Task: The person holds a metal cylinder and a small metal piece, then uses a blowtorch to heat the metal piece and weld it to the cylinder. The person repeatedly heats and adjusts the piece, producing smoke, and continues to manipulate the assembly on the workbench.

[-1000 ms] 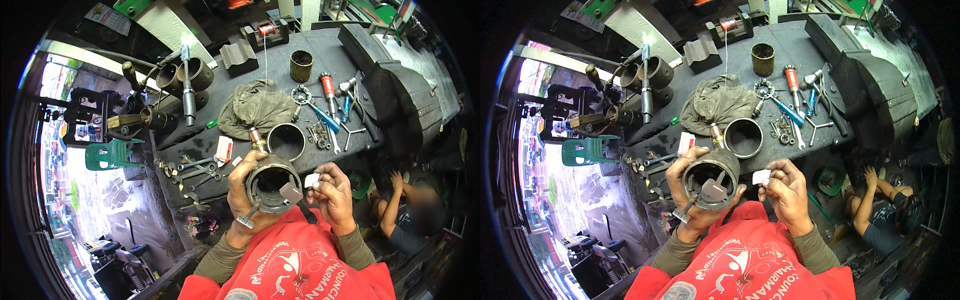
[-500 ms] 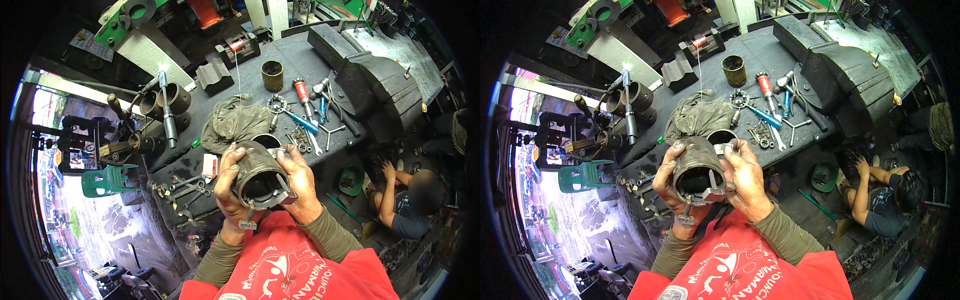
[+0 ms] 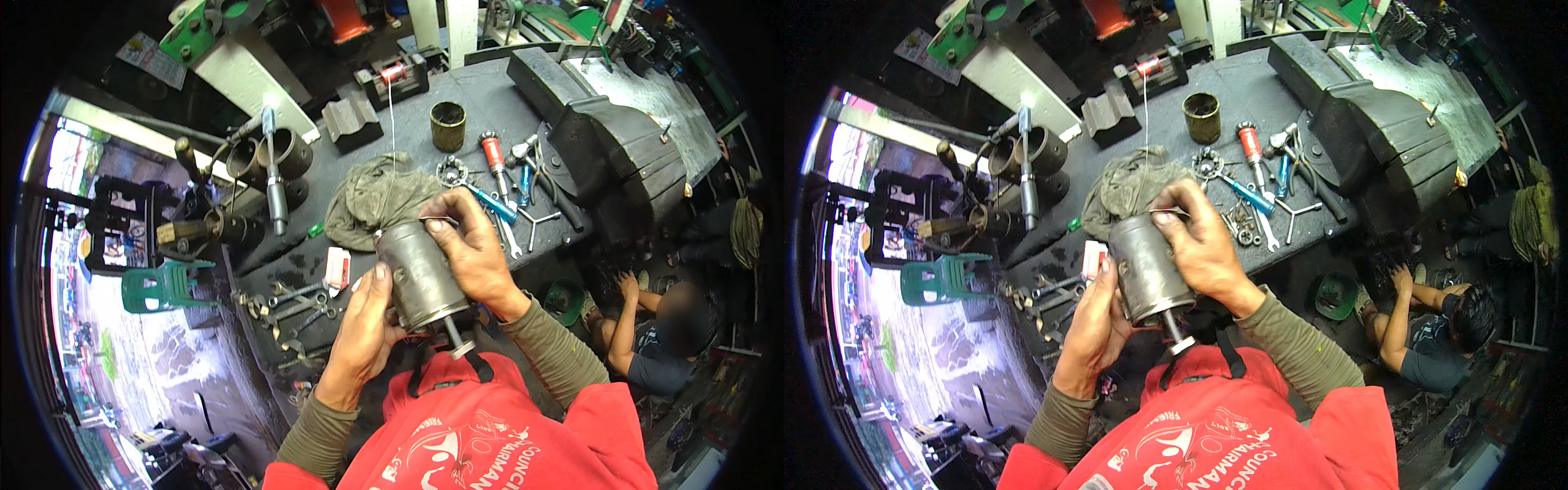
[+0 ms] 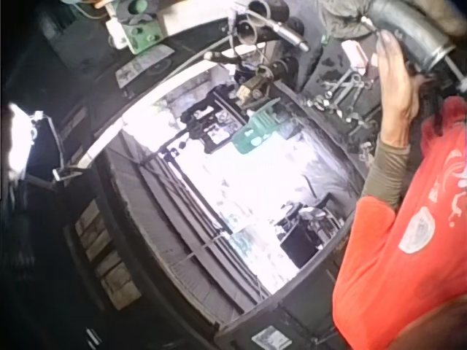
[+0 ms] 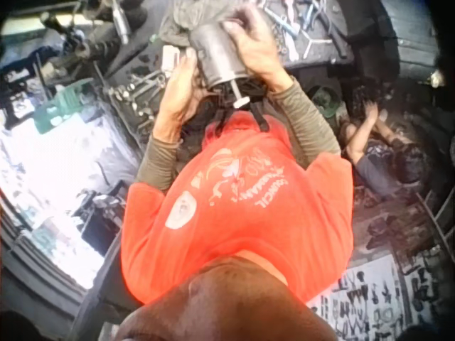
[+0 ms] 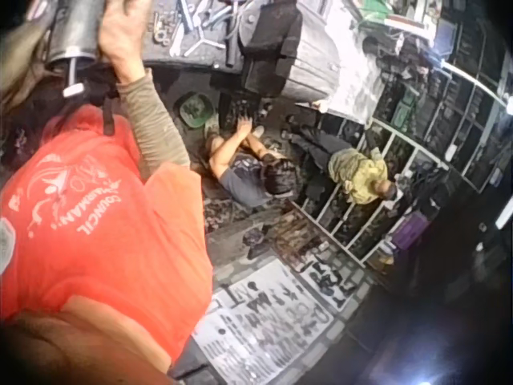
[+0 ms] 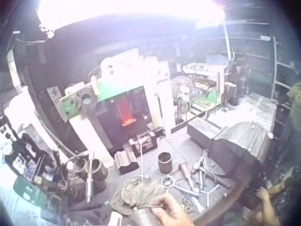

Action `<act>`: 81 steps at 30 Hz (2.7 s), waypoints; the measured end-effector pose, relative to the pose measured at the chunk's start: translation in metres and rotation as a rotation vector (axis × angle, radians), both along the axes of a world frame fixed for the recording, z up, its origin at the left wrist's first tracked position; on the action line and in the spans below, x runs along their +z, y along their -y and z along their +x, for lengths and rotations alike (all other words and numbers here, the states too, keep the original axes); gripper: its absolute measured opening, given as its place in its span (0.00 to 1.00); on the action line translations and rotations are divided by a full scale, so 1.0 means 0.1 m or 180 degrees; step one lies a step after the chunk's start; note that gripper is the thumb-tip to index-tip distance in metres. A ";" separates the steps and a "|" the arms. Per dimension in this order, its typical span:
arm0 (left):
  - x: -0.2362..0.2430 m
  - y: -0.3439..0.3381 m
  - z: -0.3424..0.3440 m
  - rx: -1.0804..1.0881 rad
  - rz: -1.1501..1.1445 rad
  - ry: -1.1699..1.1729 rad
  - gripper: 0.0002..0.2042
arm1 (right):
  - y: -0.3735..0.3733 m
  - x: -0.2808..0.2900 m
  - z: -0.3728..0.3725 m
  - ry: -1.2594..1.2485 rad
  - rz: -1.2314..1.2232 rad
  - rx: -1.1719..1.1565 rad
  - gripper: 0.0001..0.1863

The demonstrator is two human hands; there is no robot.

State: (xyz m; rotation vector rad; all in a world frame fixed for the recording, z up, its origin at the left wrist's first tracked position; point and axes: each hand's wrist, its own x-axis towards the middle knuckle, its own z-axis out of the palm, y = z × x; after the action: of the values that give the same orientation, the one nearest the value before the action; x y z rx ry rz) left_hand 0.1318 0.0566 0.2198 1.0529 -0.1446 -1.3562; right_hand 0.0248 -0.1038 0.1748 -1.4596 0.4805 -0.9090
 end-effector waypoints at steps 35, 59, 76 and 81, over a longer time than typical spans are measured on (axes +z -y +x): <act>-0.21 0.56 -0.23 0.1087 0.0233 0.0000 0.36 | -0.82 -0.02 -1.16 -0.0109 0.1778 -0.0441 0.11; -0.01 0.48 -0.42 0.1053 -0.0126 0.0162 0.32 | -0.84 0.06 -0.97 0.0358 0.1485 -0.1259 0.08; -0.03 0.35 -0.38 0.0990 -0.0191 0.0295 0.27 | -0.91 0.20 -0.81 0.0120 0.1417 -0.1243 0.04; -0.02 0.33 -0.34 0.0917 -0.0216 0.0395 0.26 | -0.87 0.22 -0.78 -0.0212 0.1256 -0.1235 0.04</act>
State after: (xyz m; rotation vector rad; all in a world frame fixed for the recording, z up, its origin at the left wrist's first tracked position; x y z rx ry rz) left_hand 0.0981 0.0234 0.2174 1.0569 -0.1246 -1.0209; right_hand -0.0531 -0.0168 0.1967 -1.0540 0.9590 -1.0010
